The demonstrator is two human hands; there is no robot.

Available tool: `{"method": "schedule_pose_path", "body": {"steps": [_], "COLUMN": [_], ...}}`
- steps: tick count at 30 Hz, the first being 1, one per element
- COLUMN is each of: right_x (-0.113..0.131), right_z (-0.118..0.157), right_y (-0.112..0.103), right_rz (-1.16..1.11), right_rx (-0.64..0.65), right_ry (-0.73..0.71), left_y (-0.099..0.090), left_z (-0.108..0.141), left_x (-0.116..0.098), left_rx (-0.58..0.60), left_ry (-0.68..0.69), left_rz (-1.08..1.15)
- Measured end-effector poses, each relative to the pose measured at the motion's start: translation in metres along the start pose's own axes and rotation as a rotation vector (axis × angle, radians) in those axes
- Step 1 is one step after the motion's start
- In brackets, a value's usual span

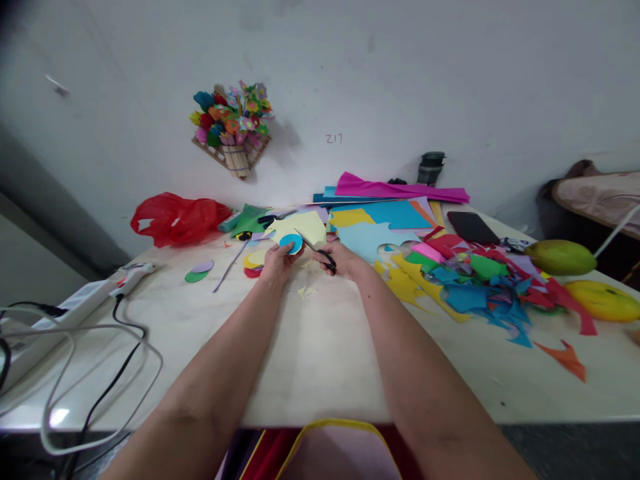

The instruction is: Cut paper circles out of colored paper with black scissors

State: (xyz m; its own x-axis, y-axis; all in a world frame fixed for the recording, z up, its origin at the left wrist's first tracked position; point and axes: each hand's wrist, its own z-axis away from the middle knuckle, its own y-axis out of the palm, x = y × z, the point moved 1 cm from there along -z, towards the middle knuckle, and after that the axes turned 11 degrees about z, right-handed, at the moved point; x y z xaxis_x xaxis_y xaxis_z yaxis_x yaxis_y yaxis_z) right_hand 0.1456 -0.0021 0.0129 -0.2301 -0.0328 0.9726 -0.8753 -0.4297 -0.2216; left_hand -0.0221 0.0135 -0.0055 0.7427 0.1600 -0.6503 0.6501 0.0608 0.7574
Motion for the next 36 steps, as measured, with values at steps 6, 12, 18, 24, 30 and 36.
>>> {"method": "schedule_pose_path", "body": {"steps": [6, 12, 18, 24, 30, 36], "right_x": [-0.006, -0.004, 0.001, 0.005, 0.008, 0.010], "right_z": [-0.005, -0.005, -0.001, 0.002, 0.004, 0.006], "right_y": [0.000, 0.001, 0.001, 0.002, 0.003, 0.002], "right_rz": [-0.007, -0.032, -0.055, -0.031, -0.002, 0.029], "right_rx": [-0.015, -0.025, -0.038, -0.030, -0.022, -0.021], "right_ry": [-0.031, -0.038, -0.039, -0.063, -0.066, -0.072], "left_y": [0.002, 0.003, 0.004, 0.003, 0.002, 0.000], "left_z": [0.001, 0.001, 0.002, 0.001, 0.001, 0.000], "left_x": [0.002, 0.004, 0.005, 0.004, 0.002, 0.001], "left_rx": [-0.010, -0.002, -0.011, -0.017, -0.031, -0.011], "left_ry": [-0.016, -0.018, -0.014, -0.010, -0.015, -0.006], "left_rz": [-0.005, -0.005, -0.002, 0.005, 0.008, 0.005]}}
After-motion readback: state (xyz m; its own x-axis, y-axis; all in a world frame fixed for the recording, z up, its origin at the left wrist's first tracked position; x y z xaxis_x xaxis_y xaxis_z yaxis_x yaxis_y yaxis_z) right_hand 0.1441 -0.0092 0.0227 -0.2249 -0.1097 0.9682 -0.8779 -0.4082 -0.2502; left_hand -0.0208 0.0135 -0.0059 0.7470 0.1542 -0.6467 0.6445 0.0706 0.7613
